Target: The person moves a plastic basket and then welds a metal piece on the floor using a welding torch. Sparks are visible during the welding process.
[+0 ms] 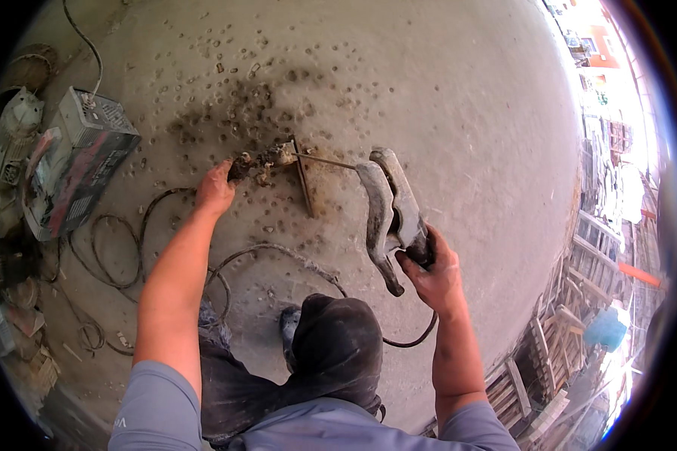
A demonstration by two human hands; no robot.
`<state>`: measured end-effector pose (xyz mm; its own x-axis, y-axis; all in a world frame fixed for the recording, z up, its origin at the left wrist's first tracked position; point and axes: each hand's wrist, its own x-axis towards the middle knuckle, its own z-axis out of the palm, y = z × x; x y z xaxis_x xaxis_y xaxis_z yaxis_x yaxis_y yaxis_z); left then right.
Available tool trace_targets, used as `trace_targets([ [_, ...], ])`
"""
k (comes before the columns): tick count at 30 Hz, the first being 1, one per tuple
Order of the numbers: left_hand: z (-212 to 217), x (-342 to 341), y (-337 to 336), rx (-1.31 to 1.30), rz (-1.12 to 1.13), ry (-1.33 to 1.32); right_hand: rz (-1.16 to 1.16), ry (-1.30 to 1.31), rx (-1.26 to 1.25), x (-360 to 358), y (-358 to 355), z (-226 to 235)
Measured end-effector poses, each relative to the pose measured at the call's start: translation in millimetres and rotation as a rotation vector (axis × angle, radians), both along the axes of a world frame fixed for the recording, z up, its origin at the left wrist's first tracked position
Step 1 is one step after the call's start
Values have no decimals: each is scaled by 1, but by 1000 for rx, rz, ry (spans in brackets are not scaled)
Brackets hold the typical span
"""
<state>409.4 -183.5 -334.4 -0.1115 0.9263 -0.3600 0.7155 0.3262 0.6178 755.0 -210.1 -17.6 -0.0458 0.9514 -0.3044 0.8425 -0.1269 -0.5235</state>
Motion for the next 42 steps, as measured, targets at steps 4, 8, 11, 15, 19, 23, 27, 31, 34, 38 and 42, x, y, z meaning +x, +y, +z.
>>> trace_targets([
  [4, -1, -4, -4, 56, -29, 19, -37, 35, -5, 2, -4, 0],
  [8, 14, -3, -1, -13, -22, 4, -45, 51, 13, 8, -8, -5],
  [11, 17, -6, 0, -27, -42, -59, -72, 77, 16, 16, -13, -8],
  [15, 13, -22, 3, -110, -40, -380, -85, 68, 11, 20, -15, -6],
  [19, 15, -25, 9, -46, 19, -472, -87, 66, 22, 19, -15, -3],
  [23, 59, 5, 20, 24, 162, -442, -113, 94, 34, 27, -20, -5],
  [27, 44, 7, 25, -3, 199, -289, -135, 132, 45, 27, -24, -6],
  [31, 54, 31, 22, -35, 140, -370, -181, 116, 40, 42, -37, -12],
  [34, -6, 6, 8, -35, 180, -395, -160, 139, 29, 41, -38, -15],
  [38, 2, 24, 2, -149, 319, -622, -175, 98, 12, 49, -45, -17],
  [42, 0, 35, -6, -302, 452, -780, -177, 115, 1, 47, -45, -14],
])
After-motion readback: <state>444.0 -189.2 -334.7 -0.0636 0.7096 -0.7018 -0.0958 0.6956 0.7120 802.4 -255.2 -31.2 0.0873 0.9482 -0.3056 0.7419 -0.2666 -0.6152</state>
